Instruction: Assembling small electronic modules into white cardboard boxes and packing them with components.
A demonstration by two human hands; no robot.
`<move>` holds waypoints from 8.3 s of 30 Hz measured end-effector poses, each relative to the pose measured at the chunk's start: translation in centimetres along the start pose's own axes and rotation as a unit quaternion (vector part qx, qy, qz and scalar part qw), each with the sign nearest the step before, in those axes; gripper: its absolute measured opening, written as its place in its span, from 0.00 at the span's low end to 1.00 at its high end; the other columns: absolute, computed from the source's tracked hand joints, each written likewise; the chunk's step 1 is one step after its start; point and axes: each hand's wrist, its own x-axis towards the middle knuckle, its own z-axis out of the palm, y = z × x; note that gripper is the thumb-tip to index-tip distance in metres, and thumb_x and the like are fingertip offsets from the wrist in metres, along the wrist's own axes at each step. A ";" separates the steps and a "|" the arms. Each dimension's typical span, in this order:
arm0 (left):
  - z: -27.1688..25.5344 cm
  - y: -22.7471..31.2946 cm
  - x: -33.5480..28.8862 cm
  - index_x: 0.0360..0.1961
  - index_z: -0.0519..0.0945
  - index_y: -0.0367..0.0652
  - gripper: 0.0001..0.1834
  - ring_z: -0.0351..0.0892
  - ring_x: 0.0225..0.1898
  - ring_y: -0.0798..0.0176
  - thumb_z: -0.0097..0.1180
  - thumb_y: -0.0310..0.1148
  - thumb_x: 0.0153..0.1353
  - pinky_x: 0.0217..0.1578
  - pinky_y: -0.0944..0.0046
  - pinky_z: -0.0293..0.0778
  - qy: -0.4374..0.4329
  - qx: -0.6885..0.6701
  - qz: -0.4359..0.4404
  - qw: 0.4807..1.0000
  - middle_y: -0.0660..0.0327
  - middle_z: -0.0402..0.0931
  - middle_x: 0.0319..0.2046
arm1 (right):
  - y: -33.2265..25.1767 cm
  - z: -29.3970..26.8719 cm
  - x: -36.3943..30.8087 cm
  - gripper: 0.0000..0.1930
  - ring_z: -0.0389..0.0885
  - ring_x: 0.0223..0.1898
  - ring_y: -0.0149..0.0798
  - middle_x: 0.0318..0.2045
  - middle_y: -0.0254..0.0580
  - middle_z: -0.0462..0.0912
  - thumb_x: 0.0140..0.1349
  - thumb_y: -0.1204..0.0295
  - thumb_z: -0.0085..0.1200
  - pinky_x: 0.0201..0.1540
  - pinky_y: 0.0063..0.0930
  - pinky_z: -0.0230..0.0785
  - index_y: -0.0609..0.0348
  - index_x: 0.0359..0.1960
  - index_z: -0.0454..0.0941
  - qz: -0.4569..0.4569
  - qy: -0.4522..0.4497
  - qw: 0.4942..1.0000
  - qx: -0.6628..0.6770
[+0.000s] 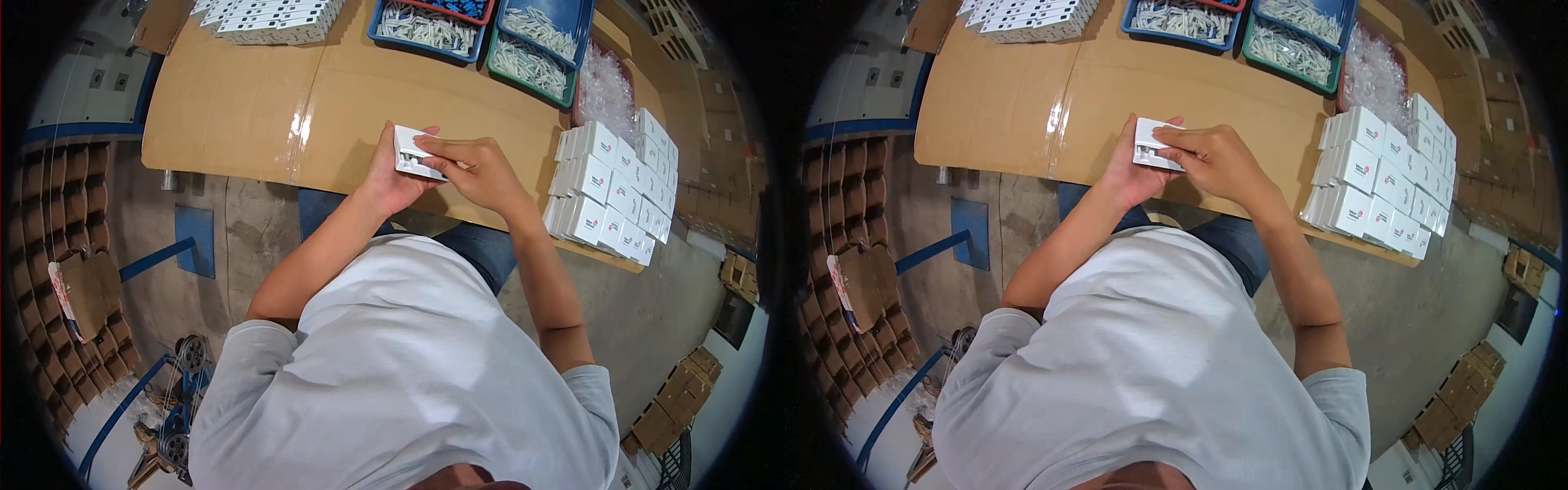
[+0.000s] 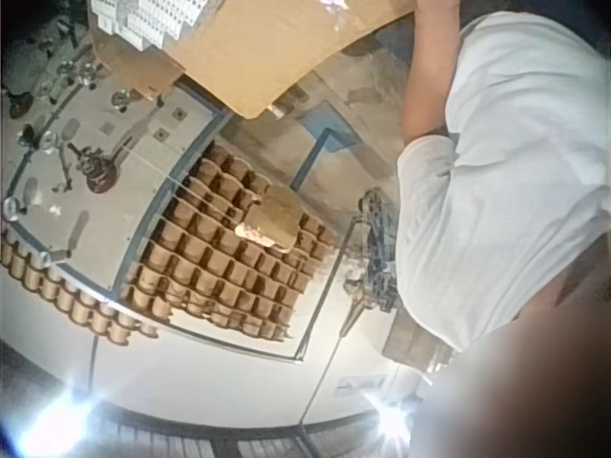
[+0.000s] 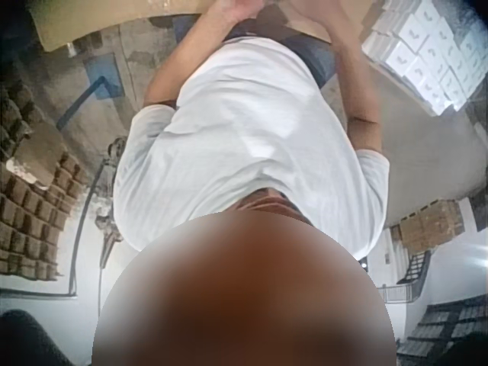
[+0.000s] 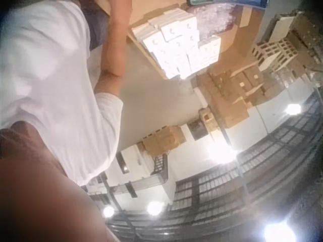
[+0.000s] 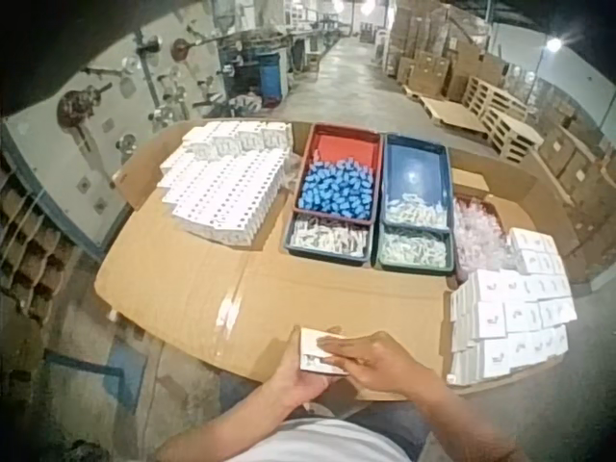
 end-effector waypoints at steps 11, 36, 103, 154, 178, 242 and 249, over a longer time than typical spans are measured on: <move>1.2 0.0 0.0 0.69 0.68 0.49 0.44 0.75 0.58 0.57 0.24 0.73 0.70 0.60 0.45 0.71 -0.015 0.048 0.035 0.998 0.60 0.75 0.57 | 0.9 0.3 -0.6 0.15 0.89 0.37 0.44 0.46 0.49 0.88 0.63 0.77 0.60 0.41 0.29 0.79 0.58 0.52 0.86 -0.050 0.104 0.993 0.015; 1.0 -0.3 0.3 0.66 0.70 0.46 0.41 0.76 0.59 0.49 0.33 0.70 0.71 0.59 0.37 0.74 0.018 0.014 0.022 1.000 0.53 0.74 0.59 | 1.9 0.3 -0.8 0.13 0.88 0.41 0.32 0.45 0.46 0.89 0.67 0.76 0.58 0.44 0.25 0.79 0.57 0.53 0.85 0.033 0.084 0.991 0.096; -0.3 -0.1 1.2 0.68 0.66 0.48 0.40 0.74 0.61 0.41 0.29 0.69 0.72 0.61 0.31 0.71 0.010 -0.031 0.001 0.999 0.47 0.72 0.62 | 2.1 -1.1 1.7 0.13 0.86 0.29 0.33 0.32 0.49 0.89 0.67 0.75 0.55 0.35 0.26 0.77 0.59 0.51 0.85 0.052 0.010 0.997 0.055; 3.8 1.7 -2.5 0.69 0.67 0.35 0.38 0.63 0.73 0.50 0.47 0.48 0.61 0.70 0.54 0.60 -0.186 0.453 0.244 0.837 0.45 0.58 0.74 | 0.3 1.6 -3.2 0.21 0.80 0.52 0.30 0.50 0.42 0.83 0.69 0.74 0.60 0.55 0.24 0.72 0.66 0.62 0.74 0.157 0.208 0.866 0.426; 4.2 1.1 -3.1 0.59 0.79 0.34 0.20 0.78 0.55 0.64 0.62 0.25 0.67 0.58 0.63 0.73 -0.110 0.506 0.300 0.802 0.57 0.79 0.52 | -0.7 -0.9 -3.7 0.17 0.82 0.45 0.30 0.46 0.40 0.83 0.65 0.81 0.62 0.50 0.23 0.75 0.68 0.55 0.77 0.126 0.208 0.910 0.335; 6.0 2.6 -5.5 0.49 0.83 0.38 0.16 0.80 0.59 0.52 0.67 0.24 0.59 0.68 0.47 0.65 -0.181 0.481 0.342 0.787 0.54 0.85 0.48 | -3.7 -1.3 -4.2 0.16 0.89 0.44 0.43 0.43 0.49 0.88 0.55 0.75 0.70 0.47 0.30 0.79 0.63 0.46 0.84 -0.082 0.223 0.966 0.108; 5.7 2.4 -5.4 0.48 0.82 0.37 0.14 0.81 0.59 0.52 0.66 0.23 0.60 0.69 0.46 0.63 -0.175 0.471 0.337 0.796 0.54 0.86 0.47 | -3.5 -1.3 -4.7 0.17 0.87 0.48 0.45 0.46 0.53 0.88 0.57 0.77 0.70 0.52 0.33 0.78 0.67 0.48 0.83 -0.058 0.190 0.971 0.131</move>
